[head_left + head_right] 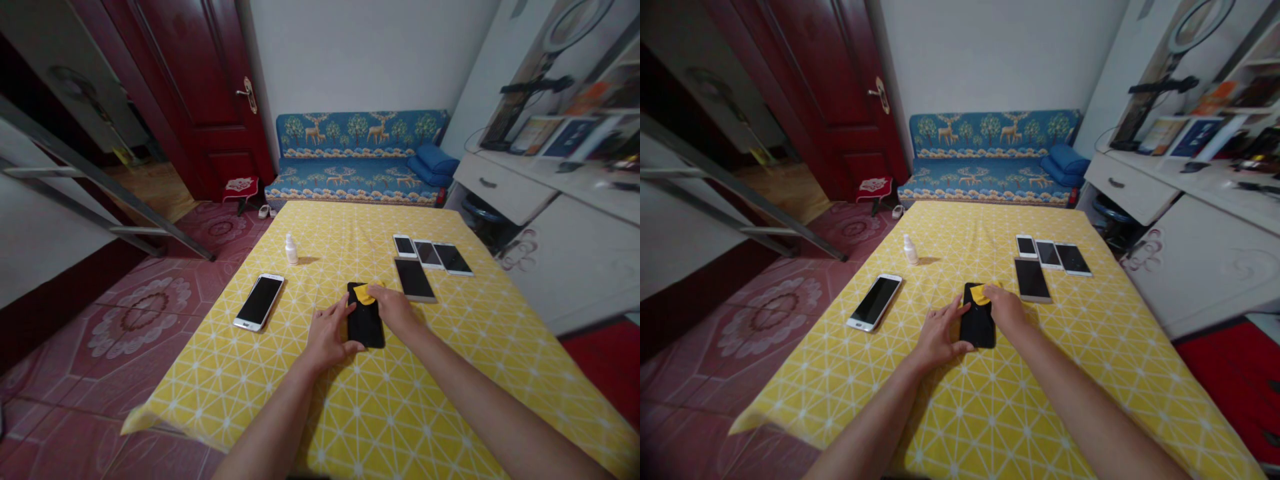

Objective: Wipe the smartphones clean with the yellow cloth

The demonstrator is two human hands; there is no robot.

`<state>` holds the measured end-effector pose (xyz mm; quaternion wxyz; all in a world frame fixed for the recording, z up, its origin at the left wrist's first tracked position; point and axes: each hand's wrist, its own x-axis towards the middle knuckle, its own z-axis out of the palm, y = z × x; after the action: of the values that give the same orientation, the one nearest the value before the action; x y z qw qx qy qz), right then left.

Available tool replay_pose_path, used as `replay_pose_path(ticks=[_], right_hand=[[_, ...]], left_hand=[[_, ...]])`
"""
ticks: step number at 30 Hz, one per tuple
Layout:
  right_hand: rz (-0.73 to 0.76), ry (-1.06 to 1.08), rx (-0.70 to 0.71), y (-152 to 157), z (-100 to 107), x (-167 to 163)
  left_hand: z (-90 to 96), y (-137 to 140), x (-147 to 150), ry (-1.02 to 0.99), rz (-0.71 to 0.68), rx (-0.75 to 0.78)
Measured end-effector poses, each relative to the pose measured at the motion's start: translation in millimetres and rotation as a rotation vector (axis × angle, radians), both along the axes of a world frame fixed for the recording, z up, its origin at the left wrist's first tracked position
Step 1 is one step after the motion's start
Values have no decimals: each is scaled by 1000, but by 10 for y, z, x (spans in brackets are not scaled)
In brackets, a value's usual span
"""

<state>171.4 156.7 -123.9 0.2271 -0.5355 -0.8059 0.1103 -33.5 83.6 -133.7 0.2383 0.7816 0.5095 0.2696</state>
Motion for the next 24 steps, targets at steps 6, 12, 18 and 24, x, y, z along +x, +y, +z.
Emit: replay_pose_path(ticks=[6, 12, 18, 24], right_hand=[[17, -56, -46, 241, 89, -400], [57, -86, -55, 333, 108, -392], [-83, -86, -23, 419, -4, -13], [-168, 25, 24, 389, -135, 66]], left_hand=[[1, 10, -6, -14, -24, 13], [23, -3, 10, -23, 9, 13], [82, -19, 51, 10, 55, 11], [179, 65, 75, 50, 45, 0]])
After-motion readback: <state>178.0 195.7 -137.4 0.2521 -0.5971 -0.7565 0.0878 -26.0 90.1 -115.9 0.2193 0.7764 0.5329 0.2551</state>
